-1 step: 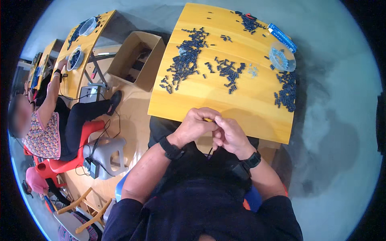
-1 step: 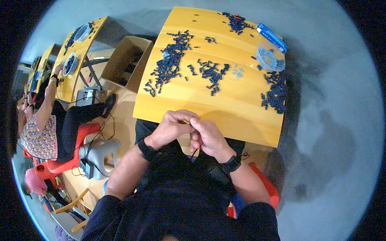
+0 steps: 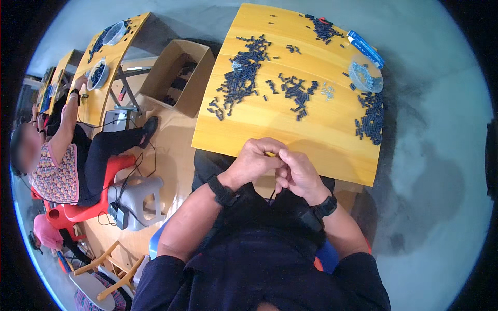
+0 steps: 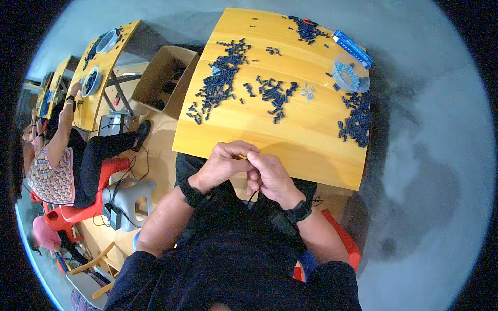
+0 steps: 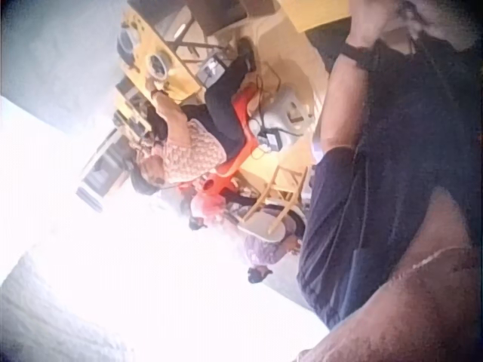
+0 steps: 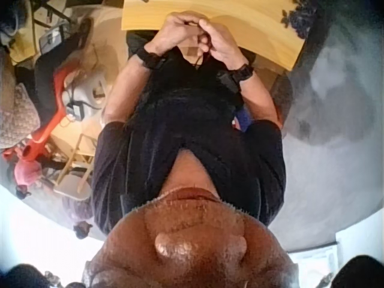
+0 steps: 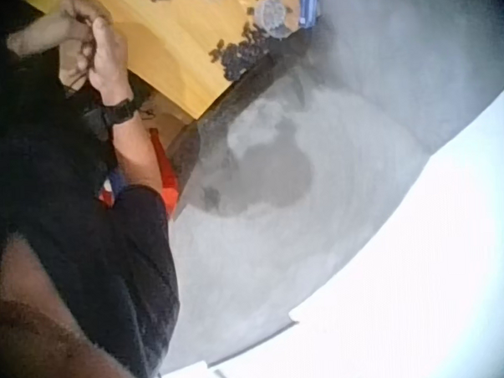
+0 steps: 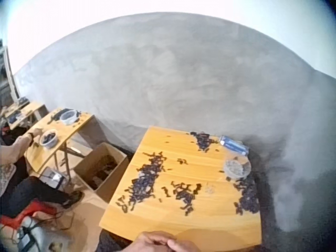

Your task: Assembling small plastic components at a workstation.

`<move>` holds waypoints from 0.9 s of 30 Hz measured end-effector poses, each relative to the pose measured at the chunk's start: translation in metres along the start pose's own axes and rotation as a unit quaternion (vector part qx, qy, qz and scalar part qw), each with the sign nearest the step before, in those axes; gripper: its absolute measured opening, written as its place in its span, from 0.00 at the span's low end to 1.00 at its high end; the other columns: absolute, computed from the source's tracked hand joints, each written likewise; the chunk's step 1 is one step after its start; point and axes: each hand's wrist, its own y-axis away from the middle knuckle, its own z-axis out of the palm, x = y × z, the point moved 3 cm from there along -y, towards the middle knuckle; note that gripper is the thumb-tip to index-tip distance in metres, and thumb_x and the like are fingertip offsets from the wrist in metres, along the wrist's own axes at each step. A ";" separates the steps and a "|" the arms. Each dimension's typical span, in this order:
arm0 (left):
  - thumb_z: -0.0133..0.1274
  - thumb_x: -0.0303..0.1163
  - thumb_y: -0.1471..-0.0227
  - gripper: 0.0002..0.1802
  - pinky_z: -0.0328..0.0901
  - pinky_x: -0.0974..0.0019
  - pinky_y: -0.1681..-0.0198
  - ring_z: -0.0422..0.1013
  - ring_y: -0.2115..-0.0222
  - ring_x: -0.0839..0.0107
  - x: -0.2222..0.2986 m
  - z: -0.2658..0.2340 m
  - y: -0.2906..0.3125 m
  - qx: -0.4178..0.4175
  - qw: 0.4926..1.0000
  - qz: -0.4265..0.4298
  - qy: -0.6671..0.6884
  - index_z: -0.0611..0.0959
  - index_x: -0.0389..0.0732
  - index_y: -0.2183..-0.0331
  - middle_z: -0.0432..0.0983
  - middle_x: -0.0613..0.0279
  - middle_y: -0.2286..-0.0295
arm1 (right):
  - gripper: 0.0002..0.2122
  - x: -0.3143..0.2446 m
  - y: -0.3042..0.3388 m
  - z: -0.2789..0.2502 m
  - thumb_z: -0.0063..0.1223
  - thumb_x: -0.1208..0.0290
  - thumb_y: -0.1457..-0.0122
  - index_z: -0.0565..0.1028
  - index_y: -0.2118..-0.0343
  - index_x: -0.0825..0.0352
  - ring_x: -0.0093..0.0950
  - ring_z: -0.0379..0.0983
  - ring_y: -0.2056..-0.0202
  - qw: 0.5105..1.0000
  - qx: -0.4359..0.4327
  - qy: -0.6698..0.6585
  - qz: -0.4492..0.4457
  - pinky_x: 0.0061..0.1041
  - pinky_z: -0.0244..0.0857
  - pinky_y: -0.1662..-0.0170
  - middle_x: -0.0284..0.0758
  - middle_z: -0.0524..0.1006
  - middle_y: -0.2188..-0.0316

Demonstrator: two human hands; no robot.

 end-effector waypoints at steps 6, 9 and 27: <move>0.54 0.20 0.56 0.12 0.67 0.72 0.60 0.73 0.67 0.75 -0.010 -0.001 -0.007 0.025 0.998 0.026 -0.050 0.81 0.32 0.64 0.77 0.57 0.65 | 0.17 0.005 -0.004 0.001 0.46 0.57 0.39 0.69 0.75 0.67 0.21 0.64 0.88 0.999 0.006 -0.029 -0.026 0.27 0.70 0.83 0.27 0.63 0.86; 0.54 0.20 0.55 0.13 0.67 0.72 0.60 0.73 0.67 0.75 -0.017 -0.002 -0.010 0.003 0.999 0.004 -0.039 0.81 0.32 0.63 0.77 0.57 0.65 | 0.18 0.007 -0.008 -0.003 0.45 0.56 0.38 0.69 0.75 0.68 0.21 0.63 0.89 0.999 0.020 -0.024 -0.025 0.27 0.69 0.84 0.28 0.63 0.86; 0.52 0.22 0.54 0.06 0.68 0.69 0.72 0.74 0.77 0.69 -0.055 -0.068 -0.038 0.314 0.940 0.042 -0.127 0.80 0.31 0.71 0.78 0.55 0.76 | 0.08 -0.092 -0.013 -0.128 0.52 0.72 0.47 0.72 0.73 0.73 0.38 0.70 0.79 0.717 0.312 0.581 -0.226 0.32 0.62 0.73 0.46 0.73 0.81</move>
